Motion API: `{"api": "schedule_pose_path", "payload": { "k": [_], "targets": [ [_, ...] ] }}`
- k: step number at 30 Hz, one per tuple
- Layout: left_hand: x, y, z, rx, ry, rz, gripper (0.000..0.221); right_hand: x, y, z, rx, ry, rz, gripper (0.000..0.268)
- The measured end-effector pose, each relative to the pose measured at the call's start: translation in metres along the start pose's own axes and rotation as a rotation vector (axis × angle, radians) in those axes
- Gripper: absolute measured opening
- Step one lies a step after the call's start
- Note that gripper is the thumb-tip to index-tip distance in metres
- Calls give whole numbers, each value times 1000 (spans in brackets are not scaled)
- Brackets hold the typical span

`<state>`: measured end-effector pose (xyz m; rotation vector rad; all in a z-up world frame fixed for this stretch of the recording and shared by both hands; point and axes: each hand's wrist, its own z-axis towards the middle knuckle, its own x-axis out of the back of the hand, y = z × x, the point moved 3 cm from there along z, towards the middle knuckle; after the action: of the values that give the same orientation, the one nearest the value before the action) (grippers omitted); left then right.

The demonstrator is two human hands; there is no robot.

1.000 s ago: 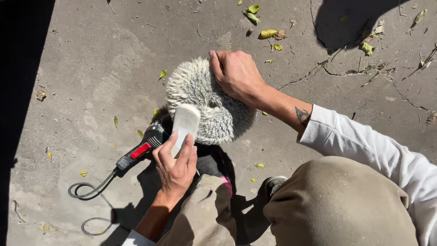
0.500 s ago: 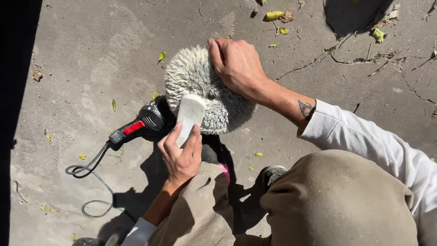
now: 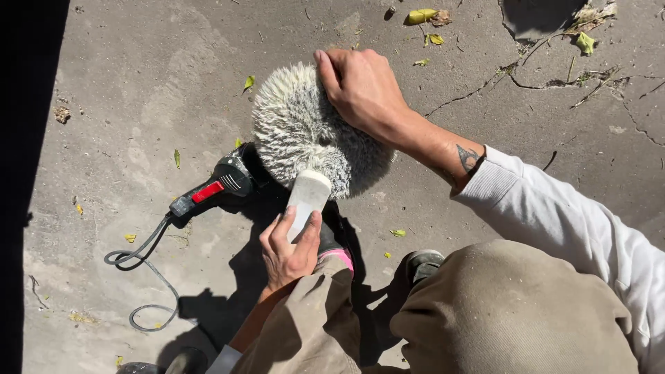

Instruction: Polishing a car with a power polisher and cleaning the polishing pad with a brush.

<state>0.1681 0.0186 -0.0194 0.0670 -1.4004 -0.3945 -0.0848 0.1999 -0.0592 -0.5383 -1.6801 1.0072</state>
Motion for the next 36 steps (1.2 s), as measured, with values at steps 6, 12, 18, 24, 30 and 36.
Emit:
{"api": "schedule_pose_path", "payload": {
  "k": [6, 12, 18, 24, 30, 36],
  "targets": [
    [6, -15, 86, -122, -105, 12, 75, -8, 10, 12, 250, -163, -110, 50],
    [18, -12, 36, -110, -211, -104, 67, -16, -2, 50, 318, -306, -61, 40],
    [55, -10, -14, -64, -187, -190, 48, 16, -34, 31, 486, -109, -45, 43],
    [47, -41, 13, 38, -3, -130, 54, 53, -25, -80, -328, -11, 305, 67],
    [22, -35, 21, 6, -38, -32, 54, -16, -16, -90, -428, 324, 819, 40],
    [25, -28, 141, 137, -234, -40, 53, -4, 14, -73, -139, 105, 575, 51]
  ]
}}
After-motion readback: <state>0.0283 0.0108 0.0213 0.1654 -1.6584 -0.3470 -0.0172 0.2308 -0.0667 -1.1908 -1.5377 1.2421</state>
